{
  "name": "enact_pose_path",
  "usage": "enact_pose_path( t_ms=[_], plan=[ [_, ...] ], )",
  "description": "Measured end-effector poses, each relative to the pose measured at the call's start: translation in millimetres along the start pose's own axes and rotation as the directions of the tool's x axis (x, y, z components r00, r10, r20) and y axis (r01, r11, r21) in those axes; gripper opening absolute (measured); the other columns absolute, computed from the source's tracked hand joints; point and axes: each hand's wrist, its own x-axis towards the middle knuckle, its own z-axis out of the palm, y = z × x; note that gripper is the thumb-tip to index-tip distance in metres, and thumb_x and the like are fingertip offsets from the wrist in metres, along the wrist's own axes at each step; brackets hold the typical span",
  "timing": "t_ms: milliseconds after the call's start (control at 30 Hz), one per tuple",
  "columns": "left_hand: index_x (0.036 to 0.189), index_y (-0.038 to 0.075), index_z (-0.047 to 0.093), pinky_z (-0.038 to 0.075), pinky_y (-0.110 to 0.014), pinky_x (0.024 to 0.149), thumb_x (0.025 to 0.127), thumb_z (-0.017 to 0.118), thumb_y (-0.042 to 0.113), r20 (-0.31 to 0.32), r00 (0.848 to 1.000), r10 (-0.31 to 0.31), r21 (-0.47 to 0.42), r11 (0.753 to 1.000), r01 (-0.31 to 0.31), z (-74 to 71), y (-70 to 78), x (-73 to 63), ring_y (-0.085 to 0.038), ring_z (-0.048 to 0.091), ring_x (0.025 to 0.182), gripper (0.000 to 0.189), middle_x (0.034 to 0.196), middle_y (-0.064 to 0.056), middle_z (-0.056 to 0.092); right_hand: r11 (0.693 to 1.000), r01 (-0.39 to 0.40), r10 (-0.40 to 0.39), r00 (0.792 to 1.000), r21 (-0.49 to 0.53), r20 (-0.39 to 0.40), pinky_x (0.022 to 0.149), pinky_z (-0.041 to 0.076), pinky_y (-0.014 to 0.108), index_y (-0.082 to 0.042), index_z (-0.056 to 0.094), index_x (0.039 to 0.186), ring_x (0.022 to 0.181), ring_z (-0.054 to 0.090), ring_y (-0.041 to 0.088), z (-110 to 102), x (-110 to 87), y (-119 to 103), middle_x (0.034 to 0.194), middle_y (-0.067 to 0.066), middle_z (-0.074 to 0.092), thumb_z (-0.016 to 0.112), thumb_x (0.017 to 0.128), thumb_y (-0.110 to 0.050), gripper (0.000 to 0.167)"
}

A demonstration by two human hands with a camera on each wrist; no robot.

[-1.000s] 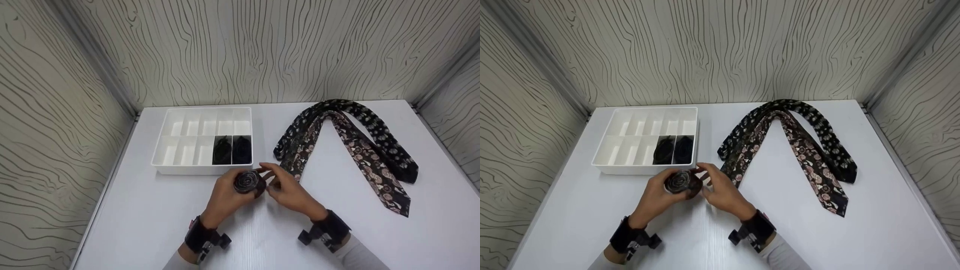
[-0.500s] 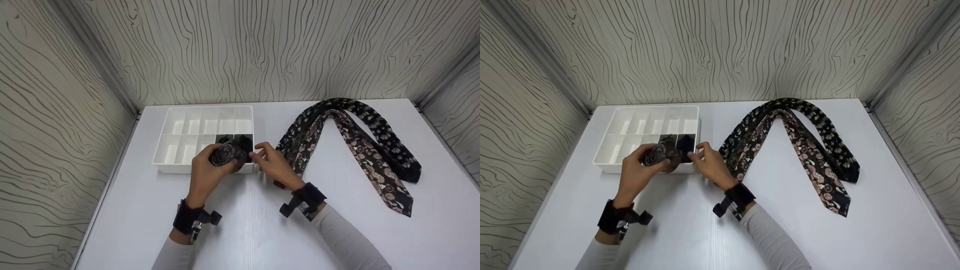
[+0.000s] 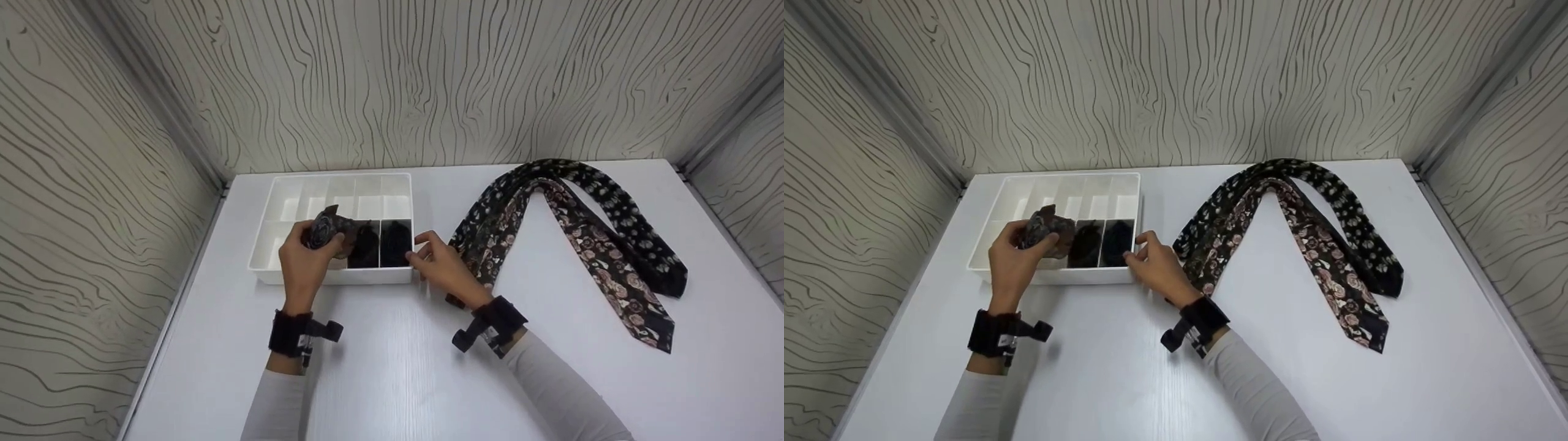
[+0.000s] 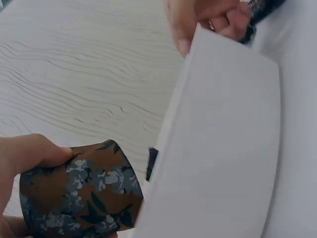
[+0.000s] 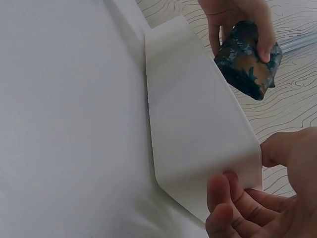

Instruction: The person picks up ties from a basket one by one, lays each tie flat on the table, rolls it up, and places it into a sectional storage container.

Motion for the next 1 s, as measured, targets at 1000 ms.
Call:
enact_pose_path(
  t_ms=[1000],
  plan=[
    [0.116, -0.006, 0.068, 0.047, -0.047, 0.091, 0.075, 0.091, 0.015, -0.003, 0.999, 0.052, 0.366, 0.930, -0.047, 25.4, -9.4, 1.0, -0.041, 0.052, 0.107, 0.052, 0.112, -0.024, 0.072, 0.999, 0.004, -0.005, 1.000, 0.050, 0.016, 0.062, 0.049, 0.027, -0.002, 0.052, 0.138, 0.075, 0.072, 0.035, 1.3, -1.6, -1.3, 0.090, 0.007, 0.070, 0.067, 0.103, -0.021, 0.042]
  ],
)
